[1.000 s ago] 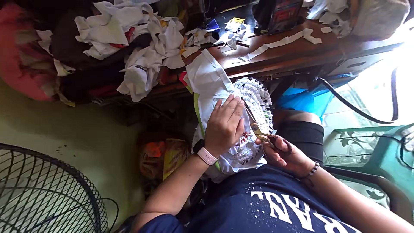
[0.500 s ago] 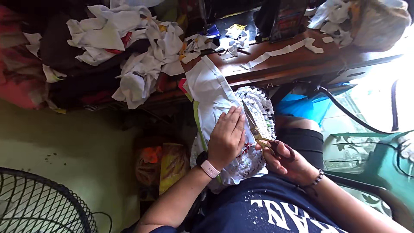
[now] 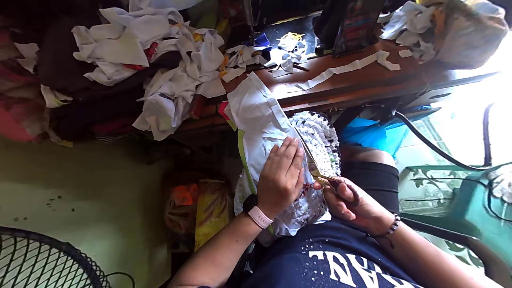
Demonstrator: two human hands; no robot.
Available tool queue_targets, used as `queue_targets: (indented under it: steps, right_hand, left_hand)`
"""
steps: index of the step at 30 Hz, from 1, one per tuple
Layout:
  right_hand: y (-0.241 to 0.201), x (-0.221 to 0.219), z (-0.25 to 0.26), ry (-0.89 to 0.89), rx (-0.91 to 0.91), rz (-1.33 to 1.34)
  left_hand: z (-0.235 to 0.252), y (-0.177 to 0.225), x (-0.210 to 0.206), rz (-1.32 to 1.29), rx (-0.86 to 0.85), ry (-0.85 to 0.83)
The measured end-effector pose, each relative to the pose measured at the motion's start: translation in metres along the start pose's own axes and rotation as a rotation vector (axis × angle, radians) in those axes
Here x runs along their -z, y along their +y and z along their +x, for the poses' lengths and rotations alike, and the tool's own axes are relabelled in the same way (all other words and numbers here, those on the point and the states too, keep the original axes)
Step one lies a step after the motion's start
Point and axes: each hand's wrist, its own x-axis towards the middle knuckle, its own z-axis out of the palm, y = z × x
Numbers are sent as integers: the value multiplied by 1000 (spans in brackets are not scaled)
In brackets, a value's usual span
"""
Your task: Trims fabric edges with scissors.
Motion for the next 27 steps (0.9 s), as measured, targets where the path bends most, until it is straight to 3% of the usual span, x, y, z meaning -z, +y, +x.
queue_targets:
  steps: [27]
  right_hand:
    - [-15, 1, 23, -47, -14, 109]
  left_hand:
    - [0, 0, 1, -42, 13, -6]
